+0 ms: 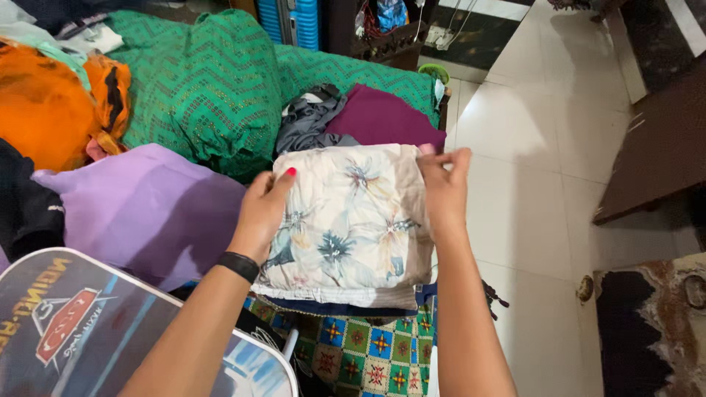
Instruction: The person folds several pieces of clothing, including a white garment, a floral-patterned top, and a dark pair of shorts. They smooth and align each item before placing it on a growing stack on the bed.
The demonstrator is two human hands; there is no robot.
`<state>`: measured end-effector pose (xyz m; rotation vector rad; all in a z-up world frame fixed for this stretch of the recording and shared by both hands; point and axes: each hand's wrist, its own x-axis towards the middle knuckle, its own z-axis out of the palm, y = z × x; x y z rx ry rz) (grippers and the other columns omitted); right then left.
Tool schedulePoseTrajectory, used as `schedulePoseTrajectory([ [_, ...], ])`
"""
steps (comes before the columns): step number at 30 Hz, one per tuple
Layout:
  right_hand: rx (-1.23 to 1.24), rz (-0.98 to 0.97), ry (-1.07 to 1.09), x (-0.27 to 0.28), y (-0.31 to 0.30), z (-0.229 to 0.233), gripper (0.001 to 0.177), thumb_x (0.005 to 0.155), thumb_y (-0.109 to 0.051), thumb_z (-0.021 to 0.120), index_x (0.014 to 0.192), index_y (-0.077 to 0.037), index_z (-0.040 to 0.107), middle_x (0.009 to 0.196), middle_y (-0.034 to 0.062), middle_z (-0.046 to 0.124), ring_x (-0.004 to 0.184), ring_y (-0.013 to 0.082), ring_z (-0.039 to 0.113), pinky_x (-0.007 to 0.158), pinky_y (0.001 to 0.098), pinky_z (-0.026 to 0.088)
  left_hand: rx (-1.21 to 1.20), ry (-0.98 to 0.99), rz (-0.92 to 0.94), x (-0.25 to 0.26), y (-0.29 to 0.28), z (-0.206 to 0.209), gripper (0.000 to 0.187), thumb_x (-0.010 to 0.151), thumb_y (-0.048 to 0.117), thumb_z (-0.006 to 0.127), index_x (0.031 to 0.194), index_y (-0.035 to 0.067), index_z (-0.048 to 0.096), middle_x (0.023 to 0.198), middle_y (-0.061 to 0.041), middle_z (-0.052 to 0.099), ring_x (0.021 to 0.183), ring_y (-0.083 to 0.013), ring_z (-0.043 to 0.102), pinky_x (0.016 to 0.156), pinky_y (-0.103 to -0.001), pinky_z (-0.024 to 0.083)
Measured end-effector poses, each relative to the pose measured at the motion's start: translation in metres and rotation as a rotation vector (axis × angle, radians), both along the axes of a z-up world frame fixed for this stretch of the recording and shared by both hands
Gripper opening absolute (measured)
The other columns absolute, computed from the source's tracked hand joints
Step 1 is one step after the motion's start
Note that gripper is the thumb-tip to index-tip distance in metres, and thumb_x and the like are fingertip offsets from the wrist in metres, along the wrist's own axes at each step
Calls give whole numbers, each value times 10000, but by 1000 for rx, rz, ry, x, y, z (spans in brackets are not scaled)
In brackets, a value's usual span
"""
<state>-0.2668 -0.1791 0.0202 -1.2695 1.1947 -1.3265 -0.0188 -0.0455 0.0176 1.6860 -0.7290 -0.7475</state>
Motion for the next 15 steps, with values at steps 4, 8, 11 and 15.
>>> schedulePoseTrajectory([
  [4, -210, -155, 200, 2, 5, 12, 244, 995, -60, 665, 1055, -76, 430, 866, 100, 566, 751, 175, 561, 706, 339, 496, -79, -638, 77, -22, 7, 28, 299, 1036, 256, 621, 1171, -12, 625, 1119, -189, 667, 993, -359, 625, 848, -435, 484],
  [8, -165, -261, 759, 9, 32, 25, 181, 998, -99, 639, 1088, -51, 489, 964, 136, 707, 893, 358, 646, 787, 494, 489, -126, -985, 33, -31, -2, 50, 497, 892, 147, 636, 1323, -84, 541, 1337, -259, 555, 1209, -454, 525, 1004, -494, 434],
  [11, -705, -295, 788, 24, 46, 24, 265, 936, 10, 550, 1198, -30, 562, 1312, 140, 703, 1125, 376, 658, 979, 498, 496, -298, -1204, -90, -48, -9, 47, 528, 970, 123, 576, 1446, -99, 516, 1503, -223, 489, 1398, -395, 470, 1222, -541, 313],
  [15, -740, 73, 924, 57, 54, -3, 463, 1002, -155, 518, 1433, 14, 538, 1446, 183, 577, 1404, 392, 494, 1213, 512, 340, 8, -1357, -216, -76, -9, 13, 443, 962, 194, 539, 1391, 82, 546, 1582, -154, 441, 1515, -354, 360, 1246, -654, 169],
])
